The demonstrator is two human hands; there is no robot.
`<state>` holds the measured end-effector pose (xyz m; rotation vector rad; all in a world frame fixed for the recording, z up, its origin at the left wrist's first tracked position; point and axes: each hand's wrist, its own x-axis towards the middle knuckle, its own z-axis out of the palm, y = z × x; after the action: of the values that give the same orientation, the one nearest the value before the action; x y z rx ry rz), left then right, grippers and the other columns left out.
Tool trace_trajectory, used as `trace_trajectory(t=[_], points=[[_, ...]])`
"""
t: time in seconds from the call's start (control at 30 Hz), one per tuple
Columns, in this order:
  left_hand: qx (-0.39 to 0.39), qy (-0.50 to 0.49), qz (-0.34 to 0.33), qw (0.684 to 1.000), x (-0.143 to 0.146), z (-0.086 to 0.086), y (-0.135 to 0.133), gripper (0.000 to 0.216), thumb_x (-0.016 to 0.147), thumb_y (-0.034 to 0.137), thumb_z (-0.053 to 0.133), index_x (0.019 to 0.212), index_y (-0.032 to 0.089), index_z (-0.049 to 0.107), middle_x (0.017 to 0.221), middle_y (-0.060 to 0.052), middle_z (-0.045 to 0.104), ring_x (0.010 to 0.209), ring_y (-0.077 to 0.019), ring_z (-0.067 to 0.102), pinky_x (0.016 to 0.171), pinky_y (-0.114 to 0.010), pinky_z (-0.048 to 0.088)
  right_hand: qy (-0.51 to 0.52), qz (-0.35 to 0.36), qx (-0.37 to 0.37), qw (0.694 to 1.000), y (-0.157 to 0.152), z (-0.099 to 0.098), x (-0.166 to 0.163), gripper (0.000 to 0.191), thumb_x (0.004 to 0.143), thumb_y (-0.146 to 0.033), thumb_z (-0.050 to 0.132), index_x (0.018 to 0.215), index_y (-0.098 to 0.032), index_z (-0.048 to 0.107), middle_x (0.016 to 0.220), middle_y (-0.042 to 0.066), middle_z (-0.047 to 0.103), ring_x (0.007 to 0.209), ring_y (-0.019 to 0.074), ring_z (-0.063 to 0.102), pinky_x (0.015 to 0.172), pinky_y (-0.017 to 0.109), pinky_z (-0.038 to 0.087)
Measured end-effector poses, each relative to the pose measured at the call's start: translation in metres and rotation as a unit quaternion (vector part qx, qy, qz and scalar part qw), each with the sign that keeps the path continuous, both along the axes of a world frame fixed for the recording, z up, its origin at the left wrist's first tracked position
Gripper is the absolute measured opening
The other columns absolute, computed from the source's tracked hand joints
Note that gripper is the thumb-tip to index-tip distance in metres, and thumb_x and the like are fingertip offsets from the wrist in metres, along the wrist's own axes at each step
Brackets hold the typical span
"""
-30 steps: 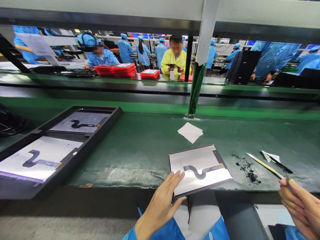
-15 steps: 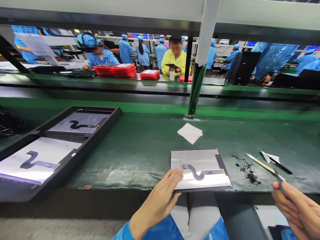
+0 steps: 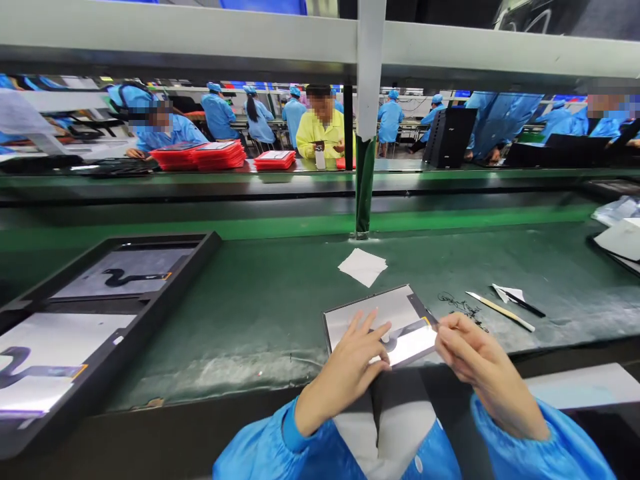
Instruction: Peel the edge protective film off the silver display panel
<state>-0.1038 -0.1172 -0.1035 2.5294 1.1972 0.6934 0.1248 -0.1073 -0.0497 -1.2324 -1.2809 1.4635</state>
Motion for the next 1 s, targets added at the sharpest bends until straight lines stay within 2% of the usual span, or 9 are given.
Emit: trace_trajectory(t=[0.1, 0.2, 0.3, 0.4, 0.5, 0.67, 0.8, 0.9, 1.0], points=[[0.040, 0.013, 0.013, 0.999, -0.010, 0.003, -0.006, 0.018, 0.095, 0.009, 0.055, 0.083, 0.020, 0.064, 0.144, -0.007, 0.058, 0.146, -0.0336, 0.032, 0.116, -0.066, 0.031, -0.047, -0.026, 0.041, 0.998, -0.007, -0.032, -0.014, 0.049, 0.081, -0.069, 0.063, 0.076, -0.021, 0.058, 0.062, -0.004, 0.050, 0.048, 0.0092, 0.033, 0.045, 0.023, 0.024], [0.057, 0.015, -0.002, 0.998, -0.015, 0.006, -0.010, 0.018, 0.096, 0.010, 0.054, 0.085, 0.020, 0.063, 0.142, -0.008, 0.059, 0.147, -0.0321, 0.032, 0.117, -0.063, 0.032, -0.128, 0.030, 0.057, 0.990, -0.026, -0.067, -0.027, 0.047, 0.086, -0.066, 0.057, 0.073, -0.021, 0.061, 0.056, -0.004, 0.047, 0.054, 0.0139, 0.044, 0.053, 0.026, 0.032], [0.046, 0.011, -0.015, 0.999, -0.010, 0.003, -0.004, 0.018, 0.098, 0.011, 0.052, 0.086, 0.021, 0.063, 0.144, -0.007, 0.057, 0.148, -0.0294, 0.031, 0.119, -0.059, 0.031, -0.153, 0.055, 0.070, 0.984, -0.044, -0.090, -0.038, 0.042, 0.091, -0.060, 0.053, 0.076, -0.021, 0.060, 0.063, -0.002, 0.055, 0.058, 0.0152, 0.047, 0.057, 0.027, 0.034], [0.038, -0.001, -0.001, 0.999, -0.002, -0.008, 0.006, 0.019, 0.096, 0.008, 0.054, 0.083, 0.021, 0.061, 0.144, -0.007, 0.058, 0.147, -0.0290, 0.033, 0.119, -0.059, 0.030, -0.138, 0.079, 0.072, 0.985, -0.051, -0.099, -0.044, 0.040, 0.092, -0.058, 0.053, 0.075, -0.021, 0.057, 0.062, -0.004, 0.050, 0.058, 0.0141, 0.044, 0.057, 0.026, 0.033], [0.056, 0.018, 0.045, 0.997, -0.001, -0.022, 0.009, 0.018, 0.092, 0.006, 0.057, 0.080, 0.019, 0.058, 0.142, -0.011, 0.059, 0.146, -0.0341, 0.033, 0.117, -0.065, 0.027, -0.065, 0.071, 0.036, 0.995, -0.050, -0.107, -0.048, 0.044, 0.088, -0.062, 0.059, 0.073, -0.021, 0.054, 0.060, -0.006, 0.043, 0.058, 0.0125, 0.039, 0.055, 0.025, 0.031], [0.125, 0.053, 0.116, 0.984, -0.013, -0.038, -0.022, 0.024, 0.095, 0.003, 0.044, 0.078, 0.017, 0.054, 0.151, -0.015, 0.048, 0.151, -0.0379, 0.018, 0.113, -0.075, 0.019, 0.055, 0.039, -0.074, 0.995, -0.050, -0.132, -0.056, 0.056, 0.078, -0.075, 0.062, 0.076, -0.019, 0.058, 0.054, -0.008, 0.039, 0.043, 0.0066, 0.022, 0.042, 0.022, 0.017], [0.153, 0.079, 0.066, 0.983, -0.007, -0.032, -0.037, 0.024, 0.089, -0.003, 0.042, 0.082, 0.017, 0.055, 0.157, -0.015, 0.040, 0.153, -0.0365, 0.009, 0.115, -0.075, 0.014, 0.036, 0.019, -0.049, 0.998, -0.054, -0.142, -0.059, 0.061, 0.078, -0.078, 0.058, 0.077, -0.017, 0.066, 0.057, -0.006, 0.040, 0.043, 0.0065, 0.021, 0.041, 0.023, 0.016], [0.129, 0.092, 0.007, 0.987, 0.004, -0.020, -0.020, 0.019, 0.091, 0.001, 0.047, 0.085, 0.017, 0.056, 0.155, -0.016, 0.042, 0.152, -0.0365, 0.015, 0.115, -0.074, 0.017, -0.016, 0.021, 0.009, 1.000, -0.055, -0.135, -0.057, 0.059, 0.083, -0.074, 0.056, 0.071, -0.017, 0.069, 0.057, -0.004, 0.040, 0.048, 0.0099, 0.029, 0.045, 0.024, 0.025], [0.091, 0.069, 0.015, 0.993, 0.004, -0.017, 0.000, 0.017, 0.091, 0.004, 0.050, 0.085, 0.018, 0.057, 0.149, -0.014, 0.051, 0.151, -0.0355, 0.020, 0.115, -0.073, 0.020, -0.034, 0.023, 0.023, 0.999, -0.054, -0.126, -0.055, 0.059, 0.084, -0.073, 0.055, 0.077, -0.017, 0.072, 0.060, -0.002, 0.045, 0.057, 0.0146, 0.040, 0.054, 0.026, 0.035]])
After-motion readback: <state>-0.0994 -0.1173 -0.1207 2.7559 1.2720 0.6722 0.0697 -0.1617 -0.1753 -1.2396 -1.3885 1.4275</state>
